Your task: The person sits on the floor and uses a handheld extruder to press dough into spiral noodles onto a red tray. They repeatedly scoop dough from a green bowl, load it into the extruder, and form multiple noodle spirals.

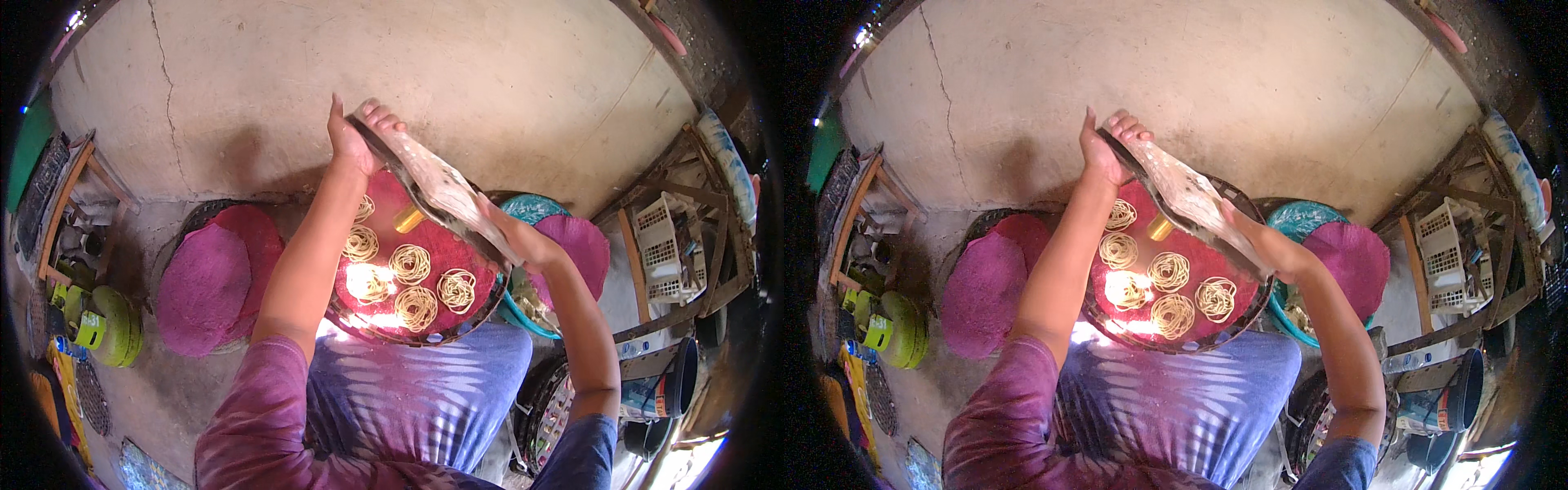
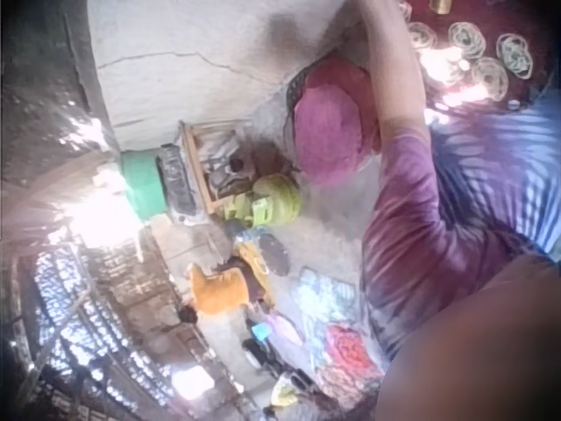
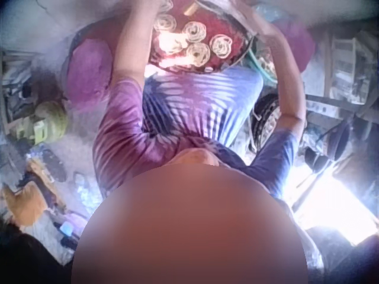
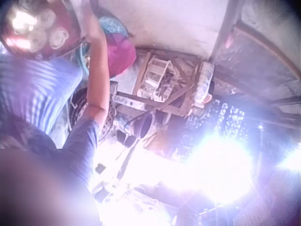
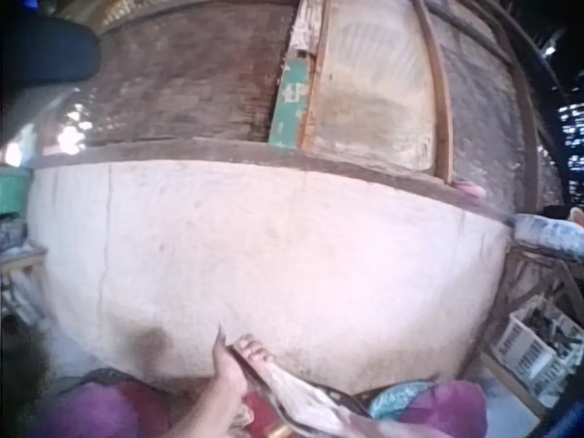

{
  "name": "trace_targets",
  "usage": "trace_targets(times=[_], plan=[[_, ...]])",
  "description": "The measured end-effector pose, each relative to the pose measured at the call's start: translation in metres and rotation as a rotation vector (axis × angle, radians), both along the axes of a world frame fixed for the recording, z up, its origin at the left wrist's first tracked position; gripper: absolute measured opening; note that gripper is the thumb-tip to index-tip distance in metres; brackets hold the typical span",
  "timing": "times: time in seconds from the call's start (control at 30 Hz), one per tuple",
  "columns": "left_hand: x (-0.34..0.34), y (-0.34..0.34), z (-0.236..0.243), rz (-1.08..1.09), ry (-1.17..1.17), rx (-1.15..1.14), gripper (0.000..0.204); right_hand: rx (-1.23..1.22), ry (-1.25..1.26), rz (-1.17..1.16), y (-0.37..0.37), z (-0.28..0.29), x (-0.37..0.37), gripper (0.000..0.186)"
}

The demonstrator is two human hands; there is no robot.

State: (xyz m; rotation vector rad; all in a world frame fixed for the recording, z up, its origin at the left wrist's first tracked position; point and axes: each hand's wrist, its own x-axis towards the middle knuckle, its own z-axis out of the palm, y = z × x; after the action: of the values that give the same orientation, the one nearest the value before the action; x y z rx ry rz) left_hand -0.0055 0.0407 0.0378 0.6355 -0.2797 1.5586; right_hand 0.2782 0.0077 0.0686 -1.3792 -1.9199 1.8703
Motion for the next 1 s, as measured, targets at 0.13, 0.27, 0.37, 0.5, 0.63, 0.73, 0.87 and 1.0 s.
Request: trace_targets(times=[0.13, 0.27, 0.37, 0.5, 0.63, 0.73, 0.87, 1.0], plan=[[-0.007, 0.022, -0.046, 0.251, -0.162, -0.502, 0.053, 0.178, -0.245, 0.157, 0.038, -0.016, -0.025, 0.068], [-0.032, 0.026, -0.050, 0.256, -0.172, -0.406, 0.052, 0.240, -0.328, 0.158, 0.045, -0.024, -0.045, 0.075], [-0.039, 0.023, -0.046, 0.223, -0.160, -0.375, 0.054, 0.521, -0.238, 0.116, 0.033, -0.016, -0.048, 0.075], [-0.030, 0.023, -0.044, 0.149, -0.199, -0.410, 0.058, 0.325, -0.373, 0.073, 0.028, 0.006, -0.040, 0.074], [-0.033, 0.024, -0.033, 0.211, -0.149, -0.377, 0.052, 0.348, -0.270, 0.051, 0.026, 0.001, -0.049, 0.076], [-0.040, 0.016, -0.027, 0.251, -0.091, -0.434, 0.051, 0.349, -0.217, 0.080, 0.021, -0.010, -0.050, 0.075], [-0.028, 0.012, -0.038, 0.203, -0.119, -0.489, 0.053, 0.333, -0.263, 0.061, 0.017, -0.011, -0.032, 0.074], [-0.008, 0.032, -0.045, 0.113, -0.131, -0.459, 0.054, 0.376, -0.267, -0.008, 0.021, -0.011, -0.018, 0.070]])
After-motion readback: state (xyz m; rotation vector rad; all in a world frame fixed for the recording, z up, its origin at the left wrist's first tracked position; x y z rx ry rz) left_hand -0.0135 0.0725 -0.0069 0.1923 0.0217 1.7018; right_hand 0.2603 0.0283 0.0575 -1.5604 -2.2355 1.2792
